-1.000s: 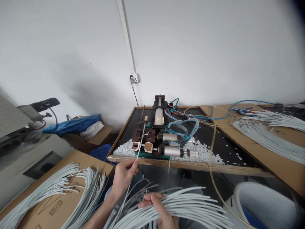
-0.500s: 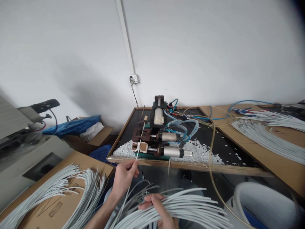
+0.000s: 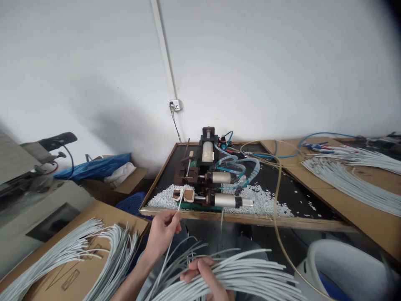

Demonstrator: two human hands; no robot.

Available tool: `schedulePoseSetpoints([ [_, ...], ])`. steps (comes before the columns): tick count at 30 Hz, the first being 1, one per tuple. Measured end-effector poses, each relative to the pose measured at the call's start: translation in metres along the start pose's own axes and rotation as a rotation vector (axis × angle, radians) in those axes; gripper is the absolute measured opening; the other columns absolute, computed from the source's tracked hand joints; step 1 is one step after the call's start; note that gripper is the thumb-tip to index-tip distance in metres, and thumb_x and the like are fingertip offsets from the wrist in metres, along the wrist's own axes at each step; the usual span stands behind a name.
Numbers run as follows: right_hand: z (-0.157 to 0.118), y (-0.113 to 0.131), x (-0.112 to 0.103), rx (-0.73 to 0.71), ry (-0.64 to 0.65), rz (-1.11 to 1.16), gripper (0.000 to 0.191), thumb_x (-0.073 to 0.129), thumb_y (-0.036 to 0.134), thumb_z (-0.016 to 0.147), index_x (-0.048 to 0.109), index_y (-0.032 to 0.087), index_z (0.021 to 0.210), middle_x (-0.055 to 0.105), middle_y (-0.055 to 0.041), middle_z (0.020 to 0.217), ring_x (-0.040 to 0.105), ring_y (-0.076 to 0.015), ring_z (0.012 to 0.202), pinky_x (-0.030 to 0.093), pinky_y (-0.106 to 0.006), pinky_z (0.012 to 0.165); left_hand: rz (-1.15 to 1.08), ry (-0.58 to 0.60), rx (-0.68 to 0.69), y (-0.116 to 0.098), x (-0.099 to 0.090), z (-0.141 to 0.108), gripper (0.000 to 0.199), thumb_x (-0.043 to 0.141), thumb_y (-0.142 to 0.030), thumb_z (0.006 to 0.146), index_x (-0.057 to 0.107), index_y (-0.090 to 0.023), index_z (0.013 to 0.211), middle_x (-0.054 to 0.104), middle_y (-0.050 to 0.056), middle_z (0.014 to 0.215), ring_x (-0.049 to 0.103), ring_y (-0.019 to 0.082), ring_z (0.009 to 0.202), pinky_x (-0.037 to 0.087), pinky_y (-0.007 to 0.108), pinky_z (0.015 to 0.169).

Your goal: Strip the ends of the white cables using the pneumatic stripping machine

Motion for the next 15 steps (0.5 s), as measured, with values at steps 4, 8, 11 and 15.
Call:
schedulePoseSetpoints([
  [4,-0.001,-0.004,0.003,0.022,0.022,0.035,0.033,0.078,0.052,0.068,0.074,0.019,0.063,0.074,-0.0045,0.054,0.074,-0.0232,0.063,0.057,-0.029,0.062,0.055,-0.015,0.036,-0.014,-0.004,-0.010,0.036,0.050,-0.039,0.091,0.054,-0.017,0.064,0.055,-0.002,0.050,0.053,0.013,0.051,0.041,0.022,0.053],
  [8,-0.003,-0.003,0.010,-0.006,0.085,0.060,0.032,0.074,0.049,0.074,0.073,0.018,0.064,0.074,-0.0032,0.054,0.072,-0.0189,0.059,0.056,-0.026,0.061,0.120,0.157,0.085,-0.035,0.007,-0.020,0.041,0.046,-0.040,0.094,0.052,-0.017,0.062,0.055,-0.001,0.054,0.052,0.013,0.055,0.040,0.022,0.056],
  [11,-0.006,-0.004,0.020,-0.016,0.190,0.070,0.035,0.070,0.049,0.079,0.073,0.017,0.065,0.074,-0.0036,0.054,0.072,-0.0175,0.057,0.055,-0.025,0.059,0.189,0.408,0.081,-0.040,0.028,-0.033,0.040,0.043,-0.040,0.096,0.057,-0.017,0.067,0.059,0.000,0.061,0.055,0.014,0.060,0.040,0.022,0.058],
  [15,-0.013,-0.001,0.028,-0.039,0.271,0.032,0.034,0.067,0.048,0.082,0.074,0.017,0.068,0.076,-0.0028,0.058,0.072,-0.0162,0.060,0.055,-0.026,0.064,0.298,0.713,0.134,-0.026,0.051,-0.061,0.025,0.051,-0.036,0.090,0.067,-0.017,0.092,0.070,0.005,0.086,0.062,0.020,0.080,0.046,0.025,0.071],
])
Point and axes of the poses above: each hand's wrist, its own z-axis towards the middle knuckle, its own x-axis out of the palm, y = z × x, the point moved 9 cm from there along z, towards the middle knuckle
